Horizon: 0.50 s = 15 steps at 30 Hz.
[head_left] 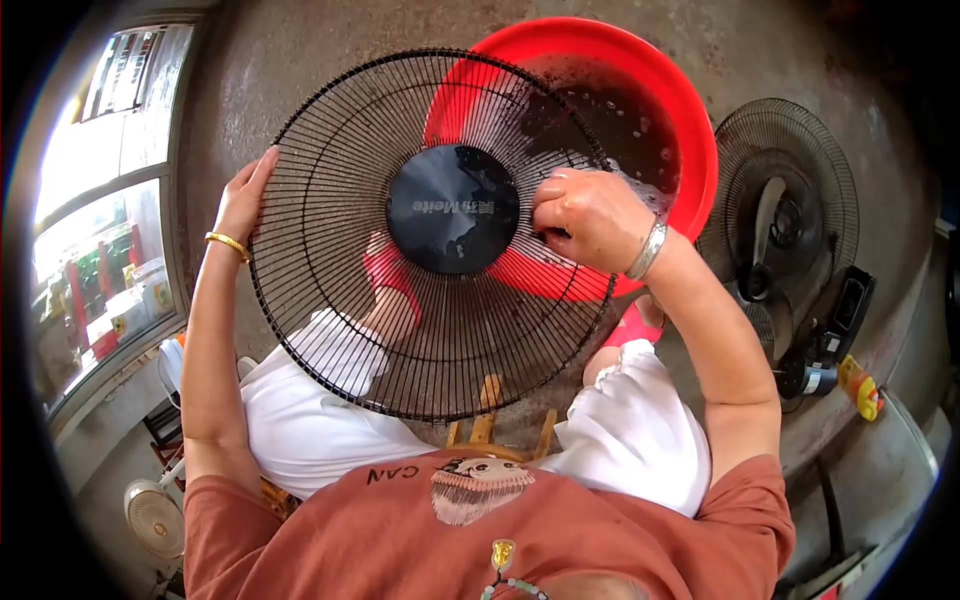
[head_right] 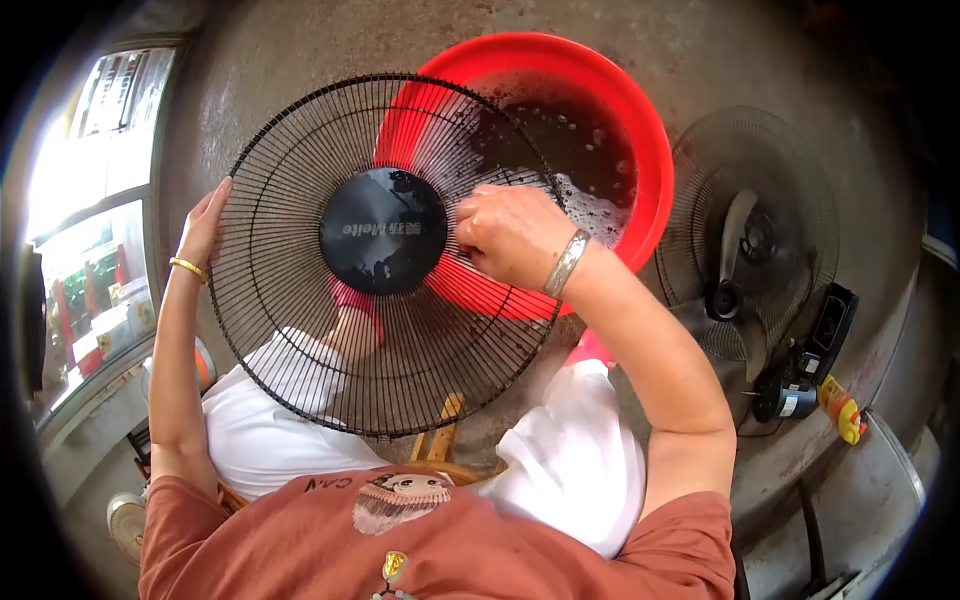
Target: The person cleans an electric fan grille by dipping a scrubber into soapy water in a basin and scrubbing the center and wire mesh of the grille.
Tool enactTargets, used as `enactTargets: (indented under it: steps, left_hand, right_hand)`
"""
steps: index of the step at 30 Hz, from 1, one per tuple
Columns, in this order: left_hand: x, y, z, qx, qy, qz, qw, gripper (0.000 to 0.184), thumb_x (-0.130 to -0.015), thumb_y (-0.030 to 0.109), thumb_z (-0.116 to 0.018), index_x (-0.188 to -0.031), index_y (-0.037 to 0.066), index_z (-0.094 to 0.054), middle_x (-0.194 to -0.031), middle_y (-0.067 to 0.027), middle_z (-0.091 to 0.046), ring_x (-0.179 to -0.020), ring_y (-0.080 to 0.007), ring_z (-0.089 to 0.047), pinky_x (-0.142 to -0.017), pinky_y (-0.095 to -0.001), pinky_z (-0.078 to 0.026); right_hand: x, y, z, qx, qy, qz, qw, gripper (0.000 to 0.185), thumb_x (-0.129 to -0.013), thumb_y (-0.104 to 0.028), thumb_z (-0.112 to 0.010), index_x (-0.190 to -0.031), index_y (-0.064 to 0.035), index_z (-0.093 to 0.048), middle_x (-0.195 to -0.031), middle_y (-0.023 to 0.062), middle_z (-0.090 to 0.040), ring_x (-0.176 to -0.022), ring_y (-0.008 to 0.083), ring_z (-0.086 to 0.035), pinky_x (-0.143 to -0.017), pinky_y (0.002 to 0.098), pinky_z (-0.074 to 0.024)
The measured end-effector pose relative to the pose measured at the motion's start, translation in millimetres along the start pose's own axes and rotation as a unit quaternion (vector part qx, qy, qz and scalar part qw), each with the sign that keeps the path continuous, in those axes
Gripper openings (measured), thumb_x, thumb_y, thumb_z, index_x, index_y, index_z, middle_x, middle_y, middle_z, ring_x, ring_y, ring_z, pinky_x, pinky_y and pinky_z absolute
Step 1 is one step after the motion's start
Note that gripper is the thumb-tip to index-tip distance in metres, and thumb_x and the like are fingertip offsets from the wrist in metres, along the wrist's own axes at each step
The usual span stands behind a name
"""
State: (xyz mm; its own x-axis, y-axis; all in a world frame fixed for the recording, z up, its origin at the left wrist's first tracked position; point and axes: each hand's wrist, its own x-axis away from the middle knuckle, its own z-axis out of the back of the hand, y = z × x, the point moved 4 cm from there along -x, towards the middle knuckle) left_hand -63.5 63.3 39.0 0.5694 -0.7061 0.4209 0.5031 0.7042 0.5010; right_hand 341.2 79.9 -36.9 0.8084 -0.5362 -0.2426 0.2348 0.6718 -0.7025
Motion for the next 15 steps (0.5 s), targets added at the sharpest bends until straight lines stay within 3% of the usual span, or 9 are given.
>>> enactTargets:
  steps: [2,6,10,12,15]
  left_hand:
    - [-1,0,3,-0.03,0.006,0.014,0.999,0.054,-0.086,0.054,-0.064,-0.109,0.005,-0.068,-0.067,0.0074,-0.054,-0.049,-0.0018,-0.038,-0.045,-0.0191,-0.029]
    - [-1,-3,4,-0.016,-0.005,0.006,1.0,0.056,-0.086,0.055,-0.064,-0.112,0.005,-0.068,-0.068,0.0067,-0.055,-0.048,-0.0019,-0.037,-0.044,-0.0197,-0.028]
    - [-5,-2,2,-0.005,0.003,-0.008,1.0,0.056,-0.086,0.055,-0.063,-0.113,0.005,-0.067,-0.068,0.0066,-0.055,-0.048,-0.0018,-0.037,-0.044,-0.0197,-0.028]
    - [-6,-4,5,-0.004,0.002,-0.01,1.0,0.056,-0.086,0.055,-0.064,-0.113,0.005,-0.067,-0.068,0.0064,-0.055,-0.048,-0.002,-0.038,-0.044,-0.0196,-0.029]
    - [-1,1,4,-0.014,-0.006,0.0,1.0,0.055,-0.087,0.054,-0.063,-0.114,0.006,-0.068,-0.068,0.0059,-0.056,-0.048,-0.0024,-0.039,-0.044,-0.0195,-0.029]
  right_hand:
    - [5,10,9,0.038,-0.08,-0.038,0.995,0.004,-0.067,-0.011,-0.065,-0.067,-0.0074,-0.065,-0.074,0.0052,-0.062,-0.08,0.0266,-0.061,-0.067,0.0405,-0.0514]
    - [3,-2,24,-0.077,0.036,-0.003,0.996,0.007,-0.068,-0.011,-0.066,-0.074,-0.0081,-0.069,-0.076,0.0057,-0.065,-0.08,0.0263,-0.061,-0.069,0.0396,-0.0512]
    - [0,-17,-6,-0.064,0.07,0.018,0.995,0.009,-0.066,-0.006,-0.069,-0.073,-0.0069,-0.063,-0.076,0.0058,-0.06,-0.075,0.0269,-0.058,-0.066,0.0379,-0.0498]
    - [3,-16,-8,-0.046,0.042,-0.019,0.998,0.006,-0.069,-0.013,-0.067,-0.071,-0.0082,-0.063,-0.075,0.0062,-0.059,-0.08,0.0278,-0.059,-0.068,0.0393,-0.0506]
    - [15,5,3,-0.026,-0.081,-0.052,0.995,0.004,-0.069,-0.012,-0.065,-0.07,-0.0076,-0.064,-0.074,0.0069,-0.06,-0.077,0.0297,-0.06,-0.068,0.0404,-0.0506]
